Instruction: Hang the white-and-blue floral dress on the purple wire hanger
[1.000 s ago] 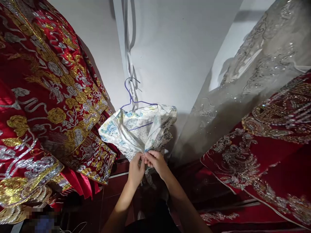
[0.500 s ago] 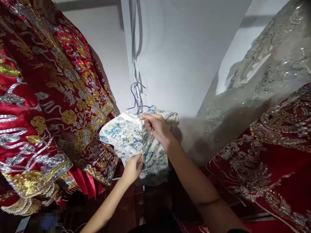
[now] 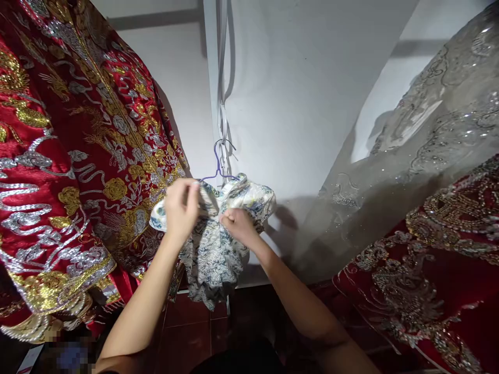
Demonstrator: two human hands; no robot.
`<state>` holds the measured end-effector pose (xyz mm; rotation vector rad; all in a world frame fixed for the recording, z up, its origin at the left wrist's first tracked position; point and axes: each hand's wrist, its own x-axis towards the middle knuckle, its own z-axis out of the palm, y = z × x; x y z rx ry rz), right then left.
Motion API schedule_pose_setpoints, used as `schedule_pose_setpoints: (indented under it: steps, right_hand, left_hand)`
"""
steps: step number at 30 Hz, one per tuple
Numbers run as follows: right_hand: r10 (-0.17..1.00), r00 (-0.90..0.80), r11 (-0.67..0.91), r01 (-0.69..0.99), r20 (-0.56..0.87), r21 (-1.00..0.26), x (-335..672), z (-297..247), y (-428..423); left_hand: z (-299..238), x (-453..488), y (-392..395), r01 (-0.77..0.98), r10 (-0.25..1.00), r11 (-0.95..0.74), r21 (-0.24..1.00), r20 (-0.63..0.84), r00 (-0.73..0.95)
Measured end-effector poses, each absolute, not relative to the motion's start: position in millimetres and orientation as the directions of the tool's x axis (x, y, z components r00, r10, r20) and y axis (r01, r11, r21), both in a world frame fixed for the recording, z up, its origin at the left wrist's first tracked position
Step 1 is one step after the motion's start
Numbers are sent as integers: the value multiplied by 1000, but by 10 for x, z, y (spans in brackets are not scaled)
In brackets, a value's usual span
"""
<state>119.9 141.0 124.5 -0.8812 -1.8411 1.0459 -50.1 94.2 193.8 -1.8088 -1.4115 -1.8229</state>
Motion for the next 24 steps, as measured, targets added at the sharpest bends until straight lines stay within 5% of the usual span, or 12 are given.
schedule_pose_setpoints:
  steps: [2, 4, 7, 10, 13, 18, 21, 24]
  right_hand:
    - [845, -482, 348, 166, 232, -923, 1210, 1041, 1340]
    - [814, -553, 266, 85, 177, -960, 1238, 908, 1212]
    - [801, -580, 142, -57, 149, -988, 1267, 787, 1001]
    - [855, -510, 21, -150, 96, -988, 1308, 634, 858]
    - [875, -482, -2, -72, 33, -997, 1475, 440, 799]
    - [737, -634, 86, 432, -235, -898, 1850, 321, 741]
    - [854, -516, 161, 381, -65, -911, 1811, 384, 638]
    - [867, -490, 223, 233, 84, -947, 1613, 401, 514]
  left_hand:
    - [1857, -800, 898, 585, 345, -528, 616, 785, -515]
    - [1669, -1101, 837, 258, 402, -578, 774, 545, -736]
    - [1173, -1322, 747, -254, 669, -437, 863, 123, -733]
    - [605, -1192, 680, -428, 739, -260, 866, -107, -665]
    - [246, -930, 635, -405, 815, -160, 900, -111, -569]
    - [281, -499, 558, -295, 939, -124, 947, 16, -344]
    - [469, -150, 453, -397, 962, -196, 897, 97, -255]
    - [650, 141, 320, -192, 978, -210, 959, 206, -40]
